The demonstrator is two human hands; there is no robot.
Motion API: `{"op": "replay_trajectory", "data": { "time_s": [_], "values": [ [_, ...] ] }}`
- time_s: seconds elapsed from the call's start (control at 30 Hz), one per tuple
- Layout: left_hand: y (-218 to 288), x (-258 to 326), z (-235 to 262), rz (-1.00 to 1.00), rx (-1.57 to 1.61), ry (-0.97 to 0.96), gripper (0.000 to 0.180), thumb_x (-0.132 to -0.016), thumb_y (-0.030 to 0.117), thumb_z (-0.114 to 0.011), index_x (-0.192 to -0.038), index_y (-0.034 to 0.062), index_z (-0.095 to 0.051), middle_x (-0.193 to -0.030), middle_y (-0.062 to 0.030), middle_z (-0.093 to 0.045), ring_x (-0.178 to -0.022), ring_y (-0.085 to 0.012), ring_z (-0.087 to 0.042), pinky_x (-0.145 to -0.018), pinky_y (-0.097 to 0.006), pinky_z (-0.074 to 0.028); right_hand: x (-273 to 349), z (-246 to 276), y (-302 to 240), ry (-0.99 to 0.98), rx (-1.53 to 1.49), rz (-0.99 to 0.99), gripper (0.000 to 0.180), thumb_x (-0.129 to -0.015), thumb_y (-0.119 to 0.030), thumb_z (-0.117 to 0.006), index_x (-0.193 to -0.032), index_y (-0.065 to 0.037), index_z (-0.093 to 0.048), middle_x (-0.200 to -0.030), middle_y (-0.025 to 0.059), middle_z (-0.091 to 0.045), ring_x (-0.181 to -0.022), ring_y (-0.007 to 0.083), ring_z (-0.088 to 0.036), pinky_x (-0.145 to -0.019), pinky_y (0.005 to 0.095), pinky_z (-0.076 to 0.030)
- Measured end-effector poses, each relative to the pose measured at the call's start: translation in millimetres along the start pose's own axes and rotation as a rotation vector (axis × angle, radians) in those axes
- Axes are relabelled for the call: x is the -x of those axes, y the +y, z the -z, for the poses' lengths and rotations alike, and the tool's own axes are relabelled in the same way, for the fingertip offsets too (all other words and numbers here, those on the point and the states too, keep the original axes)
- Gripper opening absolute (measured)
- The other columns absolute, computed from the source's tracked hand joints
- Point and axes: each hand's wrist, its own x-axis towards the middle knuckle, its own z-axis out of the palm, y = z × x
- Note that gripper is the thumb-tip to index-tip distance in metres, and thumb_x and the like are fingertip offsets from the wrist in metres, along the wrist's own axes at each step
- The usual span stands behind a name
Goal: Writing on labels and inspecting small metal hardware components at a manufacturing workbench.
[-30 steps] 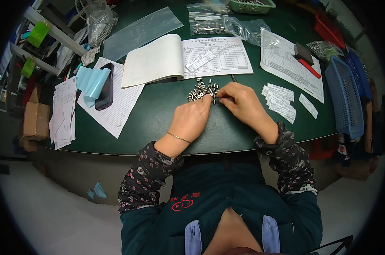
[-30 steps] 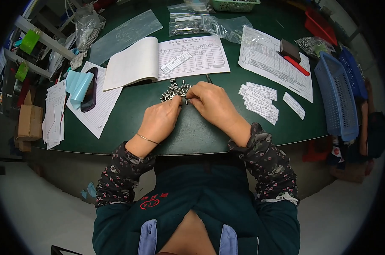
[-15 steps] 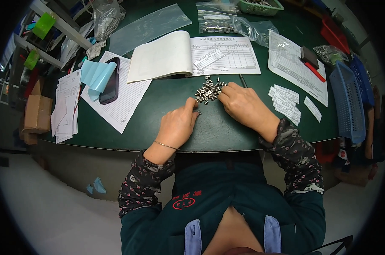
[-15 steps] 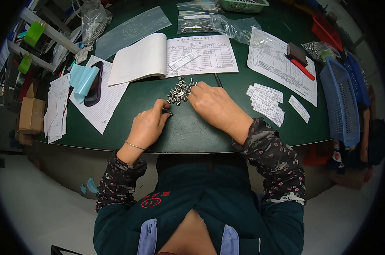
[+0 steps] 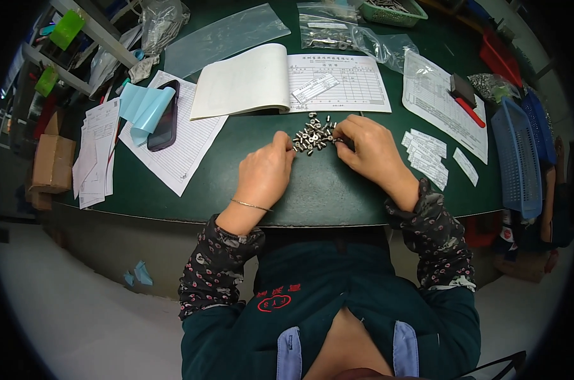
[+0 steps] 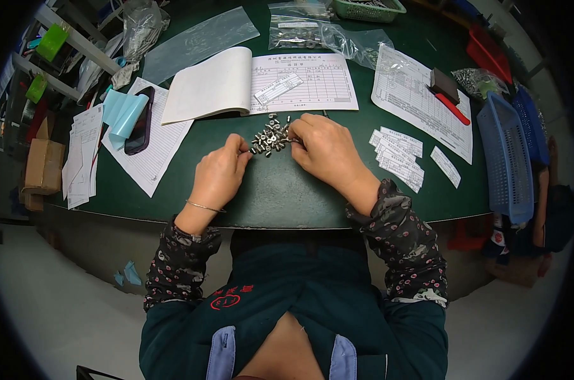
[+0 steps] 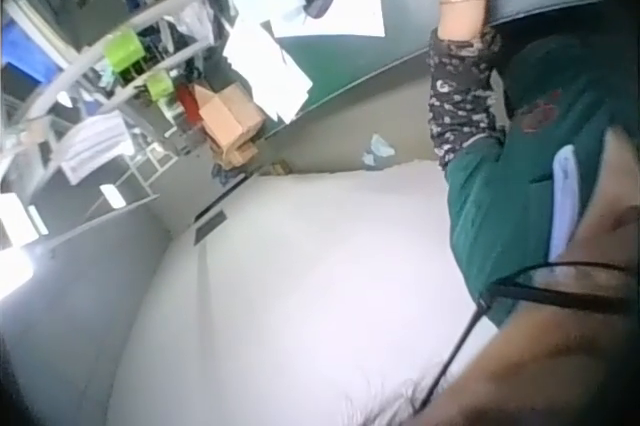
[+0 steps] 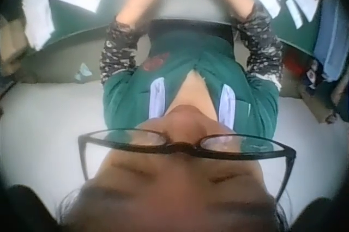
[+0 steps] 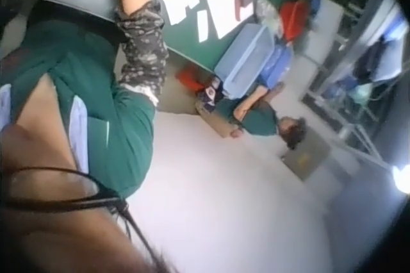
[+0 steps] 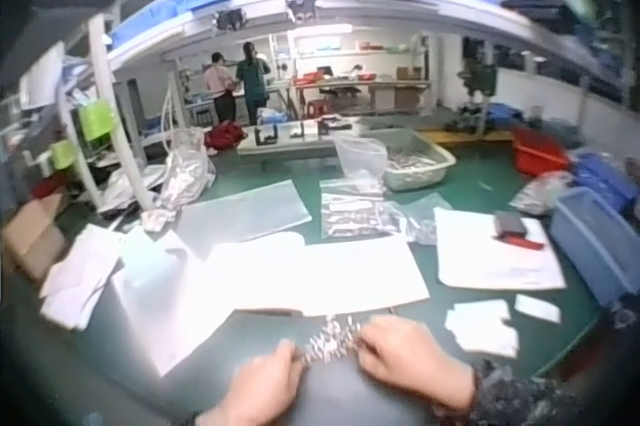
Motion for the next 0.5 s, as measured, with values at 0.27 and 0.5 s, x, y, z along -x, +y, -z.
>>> {"op": "replay_trajectory", "data": {
  "time_s": [0.27, 0.5],
  "values": [
    [-11.9, -15.2, 1.6, -0.324, -0.179, -0.049, 0.011, -0.081, 0.014, -0.053, -0.086, 0.0078, -0.046, -0.068, -0.0095, -0.057, -0.063, -0.0298, -0.057, -0.051, -0.039, -0.044, 3.7, 3.3, 5.5, 0.016, -0.007, -0.023, 0.007, -0.068, -0.005, -0.056, -0.074, -0.004, -0.055, -0.070, 0.0077, -0.053, -0.068, 0.0256, -0.055, -0.060, 0.0356, -0.045],
    [-18.3, -16.3, -0.4, -0.485, -0.222, 0.003, 0.006, -0.077, 0.009, -0.049, -0.082, 0.0066, -0.046, -0.063, -0.0068, -0.053, -0.061, -0.0246, -0.057, -0.049, -0.034, -0.045, 5.7, 4.9, 10.3, 0.017, -0.030, -0.066, 0.007, -0.068, -0.005, -0.056, -0.075, -0.004, -0.056, -0.070, 0.0075, -0.054, -0.068, 0.0251, -0.056, -0.060, 0.0352, -0.045]
  ]
}}
